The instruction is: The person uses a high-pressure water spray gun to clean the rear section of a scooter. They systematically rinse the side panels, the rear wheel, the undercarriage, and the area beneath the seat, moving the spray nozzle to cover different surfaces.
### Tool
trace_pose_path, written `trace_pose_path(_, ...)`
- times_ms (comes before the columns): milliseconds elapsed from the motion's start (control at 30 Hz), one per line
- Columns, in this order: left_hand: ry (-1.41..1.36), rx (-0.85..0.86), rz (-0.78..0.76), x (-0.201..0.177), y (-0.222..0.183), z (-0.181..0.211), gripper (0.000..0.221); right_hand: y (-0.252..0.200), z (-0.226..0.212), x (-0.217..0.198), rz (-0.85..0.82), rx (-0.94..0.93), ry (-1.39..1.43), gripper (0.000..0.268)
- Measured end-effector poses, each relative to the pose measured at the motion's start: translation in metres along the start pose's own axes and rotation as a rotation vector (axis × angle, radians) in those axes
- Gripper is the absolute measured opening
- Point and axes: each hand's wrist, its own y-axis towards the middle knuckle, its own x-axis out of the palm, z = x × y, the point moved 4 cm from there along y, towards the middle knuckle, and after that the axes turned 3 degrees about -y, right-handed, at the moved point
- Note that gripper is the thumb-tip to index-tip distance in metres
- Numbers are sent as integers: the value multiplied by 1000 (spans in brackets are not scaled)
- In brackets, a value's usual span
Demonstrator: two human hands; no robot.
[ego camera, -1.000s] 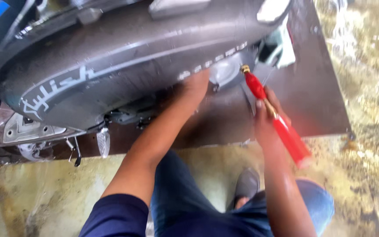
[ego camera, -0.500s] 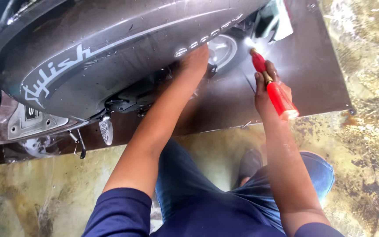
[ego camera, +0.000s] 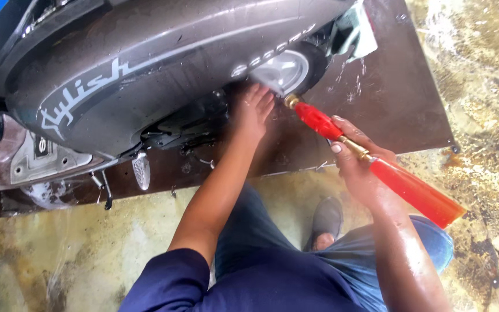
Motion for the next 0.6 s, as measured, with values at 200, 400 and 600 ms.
trace_pose_path(200, -220, -100, -47, 13, 2, 10, 31, 4, 5, 6, -68, 52, 204, 47)
trace_pose_path(400, -102, -84, -63, 25, 22, 2, 35, 1, 39, -24, 6, -28, 266, 49)
trace_pose_path(600, 27, -47, 29, 29, 77, -17, 38, -4, 89, -86, -36, -87, 258, 46)
